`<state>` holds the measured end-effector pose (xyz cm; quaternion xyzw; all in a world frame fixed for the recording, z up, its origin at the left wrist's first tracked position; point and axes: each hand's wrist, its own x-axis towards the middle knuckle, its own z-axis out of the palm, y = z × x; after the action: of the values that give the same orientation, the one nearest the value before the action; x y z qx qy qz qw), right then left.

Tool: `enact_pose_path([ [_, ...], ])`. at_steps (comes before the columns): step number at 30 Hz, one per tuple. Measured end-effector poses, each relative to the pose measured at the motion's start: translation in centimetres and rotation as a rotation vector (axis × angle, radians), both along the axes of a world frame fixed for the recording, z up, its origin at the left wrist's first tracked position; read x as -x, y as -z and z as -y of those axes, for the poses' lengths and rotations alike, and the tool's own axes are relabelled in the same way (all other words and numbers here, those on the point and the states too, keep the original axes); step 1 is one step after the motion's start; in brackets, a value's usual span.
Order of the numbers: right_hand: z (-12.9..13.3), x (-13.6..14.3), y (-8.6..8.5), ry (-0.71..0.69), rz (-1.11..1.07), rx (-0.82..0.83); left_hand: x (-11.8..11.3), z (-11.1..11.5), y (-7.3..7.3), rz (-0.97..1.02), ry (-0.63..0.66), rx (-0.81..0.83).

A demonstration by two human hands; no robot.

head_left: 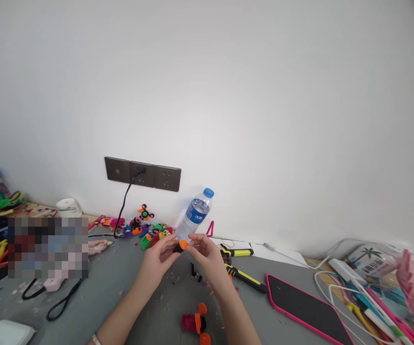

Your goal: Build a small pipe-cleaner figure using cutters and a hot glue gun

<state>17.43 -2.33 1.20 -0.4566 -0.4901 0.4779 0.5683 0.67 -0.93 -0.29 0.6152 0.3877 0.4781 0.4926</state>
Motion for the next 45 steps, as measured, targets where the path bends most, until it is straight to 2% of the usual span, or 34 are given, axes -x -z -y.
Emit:
enact_pose_path([
  [3,0.0,-0.2,0.0,0.012,-0.010,0.000,-0.1,0.0,0.1,-0.014,0.018,0.024],
  [9,-0.1,-0.3,-0.2,0.055,0.029,-0.003,0.0,-0.3,0.1,0.045,-0.089,0.029],
  [15,0.5,0.5,-0.9,0.012,0.180,-0.077,-0.1,-0.4,0.0,0.073,-0.056,0.075],
  [19,0.7,0.8,-1.2,0.040,0.254,-0.114,-0.2,-0.3,-0.1,0.071,-0.089,0.040],
  [22,0.7,0.8,-1.1,0.052,0.270,-0.130,-0.2,-0.1,-0.3,0.050,-0.095,0.007],
  [27,0.7,0.9,-1.0,0.051,0.268,-0.132,-0.2,-0.1,-0.4,0.041,-0.006,0.030],
  [33,0.7,1.0,-0.9,0.060,0.314,-0.158,-0.1,-0.3,0.0,0.071,-0.032,0.030],
  [45,0.9,1.1,-0.9,0.057,0.385,-0.233,-0.4,0.2,-1.0,0.038,-0.052,-0.016],
])
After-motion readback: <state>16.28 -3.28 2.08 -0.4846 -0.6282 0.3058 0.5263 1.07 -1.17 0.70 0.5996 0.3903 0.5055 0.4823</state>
